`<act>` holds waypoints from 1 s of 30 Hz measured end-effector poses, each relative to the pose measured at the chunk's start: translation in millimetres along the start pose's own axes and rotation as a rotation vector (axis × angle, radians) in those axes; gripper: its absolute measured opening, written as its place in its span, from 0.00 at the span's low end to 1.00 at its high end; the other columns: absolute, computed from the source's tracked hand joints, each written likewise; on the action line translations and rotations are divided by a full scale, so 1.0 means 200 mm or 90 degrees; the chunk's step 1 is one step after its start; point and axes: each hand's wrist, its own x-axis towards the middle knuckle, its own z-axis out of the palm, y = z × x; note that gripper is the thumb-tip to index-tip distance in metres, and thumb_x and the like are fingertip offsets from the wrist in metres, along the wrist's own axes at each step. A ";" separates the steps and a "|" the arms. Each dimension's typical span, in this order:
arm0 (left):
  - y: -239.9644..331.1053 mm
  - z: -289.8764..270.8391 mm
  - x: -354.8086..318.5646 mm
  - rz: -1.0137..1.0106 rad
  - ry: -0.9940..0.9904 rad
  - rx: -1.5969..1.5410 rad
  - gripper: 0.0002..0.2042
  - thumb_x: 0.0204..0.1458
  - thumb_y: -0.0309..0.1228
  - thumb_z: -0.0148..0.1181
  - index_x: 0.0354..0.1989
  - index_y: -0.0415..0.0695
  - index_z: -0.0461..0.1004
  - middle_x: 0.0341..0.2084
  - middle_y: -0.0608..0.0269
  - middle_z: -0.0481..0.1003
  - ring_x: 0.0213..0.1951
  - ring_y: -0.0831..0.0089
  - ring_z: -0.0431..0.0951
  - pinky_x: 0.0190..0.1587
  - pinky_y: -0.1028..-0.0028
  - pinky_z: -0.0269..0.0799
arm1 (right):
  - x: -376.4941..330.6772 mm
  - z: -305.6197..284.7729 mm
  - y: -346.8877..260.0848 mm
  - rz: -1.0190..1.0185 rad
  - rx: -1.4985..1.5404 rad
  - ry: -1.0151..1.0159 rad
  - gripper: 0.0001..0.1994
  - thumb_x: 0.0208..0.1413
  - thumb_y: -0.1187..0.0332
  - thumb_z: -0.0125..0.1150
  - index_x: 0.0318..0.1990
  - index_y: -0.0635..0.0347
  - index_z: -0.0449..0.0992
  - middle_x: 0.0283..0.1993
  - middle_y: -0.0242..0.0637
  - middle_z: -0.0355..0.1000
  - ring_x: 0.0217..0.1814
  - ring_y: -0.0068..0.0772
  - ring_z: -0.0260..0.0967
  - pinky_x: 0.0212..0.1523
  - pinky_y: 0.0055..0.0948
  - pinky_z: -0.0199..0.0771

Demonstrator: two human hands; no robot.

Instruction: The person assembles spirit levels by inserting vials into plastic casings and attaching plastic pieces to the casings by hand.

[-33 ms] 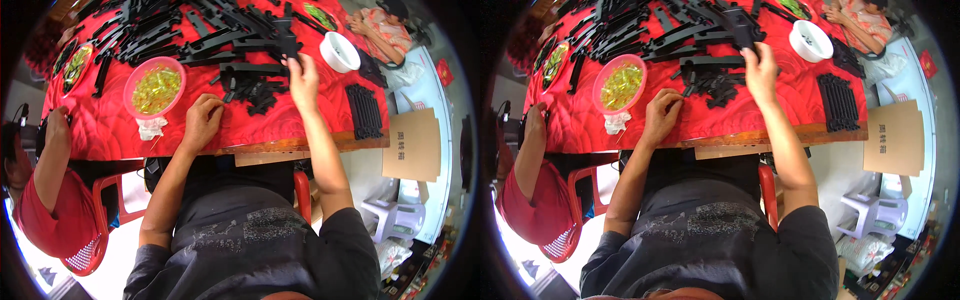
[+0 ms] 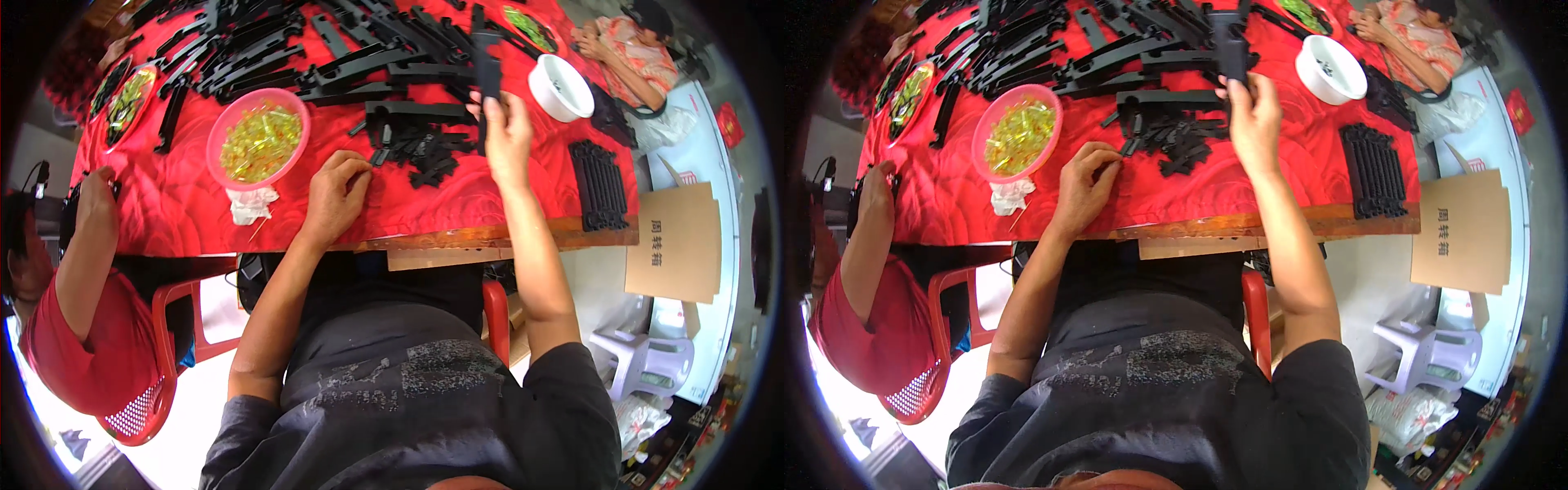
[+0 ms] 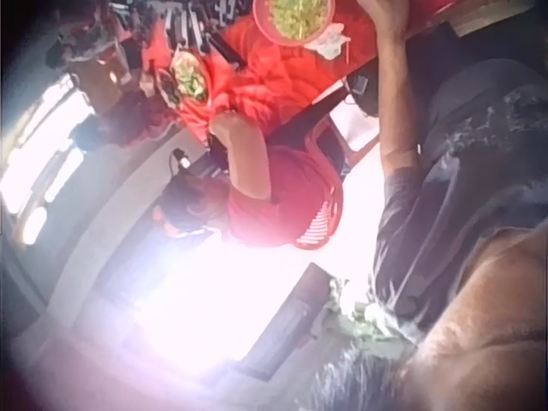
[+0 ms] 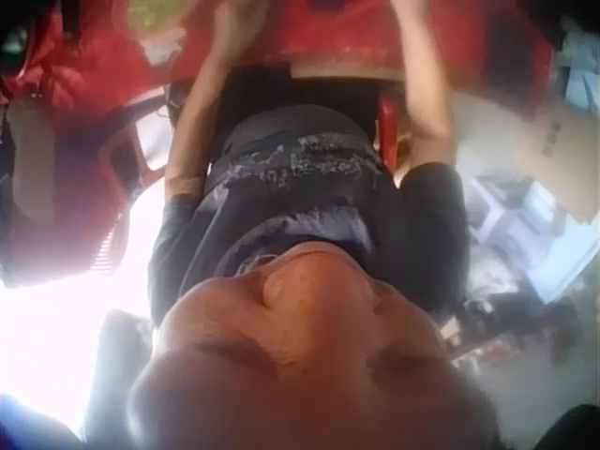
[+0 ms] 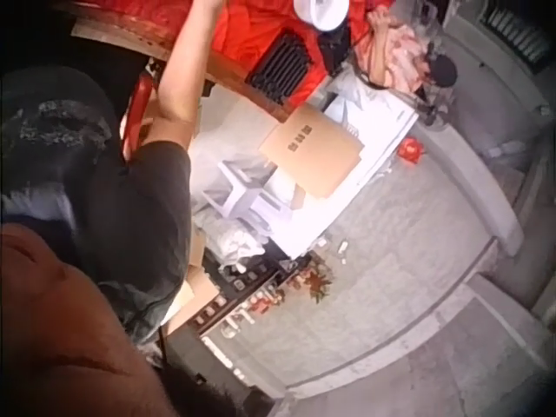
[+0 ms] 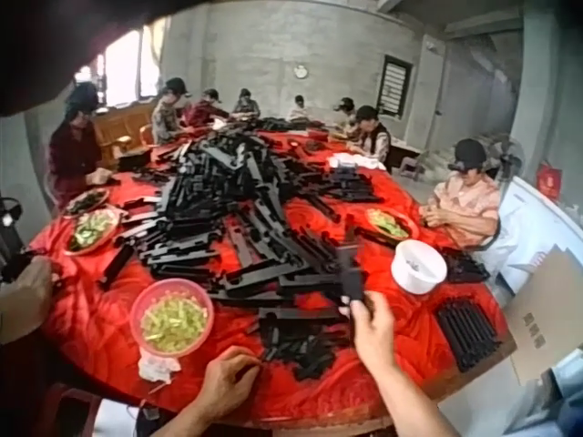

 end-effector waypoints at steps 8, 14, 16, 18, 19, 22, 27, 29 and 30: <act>0.00 0.01 0.03 0.013 0.001 -0.035 0.06 0.49 0.19 0.62 0.36 0.37 0.77 0.35 0.51 0.76 0.39 0.52 0.78 0.41 0.64 0.75 | -0.19 -0.14 -0.11 0.271 0.058 -0.077 0.13 0.68 0.61 0.55 0.48 0.62 0.71 0.44 0.41 0.79 0.37 0.23 0.75 0.41 0.24 0.77; 0.07 0.04 0.25 0.125 0.060 0.075 0.14 0.48 0.21 0.61 0.45 0.40 0.76 0.42 0.52 0.74 0.43 0.51 0.77 0.44 0.60 0.75 | -0.28 -0.16 -0.14 0.391 0.197 -0.095 0.17 0.64 0.71 0.55 0.59 0.63 0.69 0.54 0.45 0.75 0.46 0.28 0.74 0.50 0.27 0.76; 0.07 0.05 0.34 0.107 0.068 0.137 0.15 0.48 0.22 0.62 0.46 0.41 0.76 0.44 0.53 0.74 0.46 0.51 0.76 0.45 0.59 0.74 | -0.32 -0.14 -0.15 0.364 0.162 -0.103 0.18 0.64 0.70 0.55 0.60 0.64 0.68 0.54 0.44 0.75 0.46 0.28 0.74 0.50 0.27 0.76; 0.04 0.06 0.41 0.079 0.068 0.223 0.17 0.45 0.25 0.65 0.47 0.43 0.76 0.47 0.54 0.73 0.51 0.51 0.72 0.50 0.58 0.73 | -0.34 -0.13 -0.17 0.331 0.122 -0.109 0.21 0.63 0.71 0.59 0.63 0.65 0.66 0.51 0.41 0.75 0.46 0.27 0.74 0.50 0.28 0.76; 0.02 0.07 0.44 0.080 0.070 0.223 0.17 0.45 0.25 0.65 0.47 0.43 0.76 0.47 0.54 0.73 0.51 0.51 0.72 0.50 0.58 0.73 | -0.36 -0.13 -0.17 0.330 0.122 -0.111 0.21 0.63 0.71 0.59 0.63 0.65 0.66 0.51 0.41 0.75 0.46 0.27 0.74 0.50 0.28 0.76; -0.01 0.09 0.48 0.100 -0.005 0.309 0.18 0.44 0.25 0.64 0.47 0.43 0.76 0.45 0.55 0.72 0.50 0.53 0.72 0.50 0.59 0.74 | -0.40 -0.14 -0.19 0.326 0.106 -0.073 0.20 0.57 0.74 0.67 0.56 0.64 0.71 0.42 0.32 0.74 0.41 0.24 0.74 0.46 0.25 0.76; -0.02 0.10 0.52 0.057 -0.086 0.417 0.18 0.46 0.26 0.65 0.48 0.43 0.74 0.47 0.55 0.71 0.50 0.52 0.73 0.49 0.59 0.74 | -0.46 -0.21 -0.17 0.371 0.091 -0.018 0.17 0.55 0.74 0.70 0.50 0.61 0.73 0.40 0.31 0.74 0.39 0.24 0.75 0.39 0.24 0.78; -0.03 0.09 0.54 0.053 -0.099 0.397 0.17 0.47 0.26 0.64 0.47 0.43 0.73 0.46 0.54 0.72 0.49 0.51 0.74 0.48 0.58 0.74 | -0.49 -0.23 -0.16 0.375 0.137 0.002 0.16 0.55 0.74 0.70 0.49 0.60 0.73 0.41 0.32 0.74 0.40 0.26 0.76 0.39 0.25 0.78; -0.03 0.09 0.55 0.049 -0.113 0.377 0.15 0.49 0.27 0.63 0.46 0.42 0.72 0.45 0.53 0.72 0.47 0.50 0.75 0.47 0.57 0.74 | -0.50 -0.23 -0.17 0.361 0.144 0.018 0.15 0.56 0.74 0.69 0.49 0.59 0.73 0.43 0.33 0.75 0.41 0.27 0.76 0.39 0.26 0.78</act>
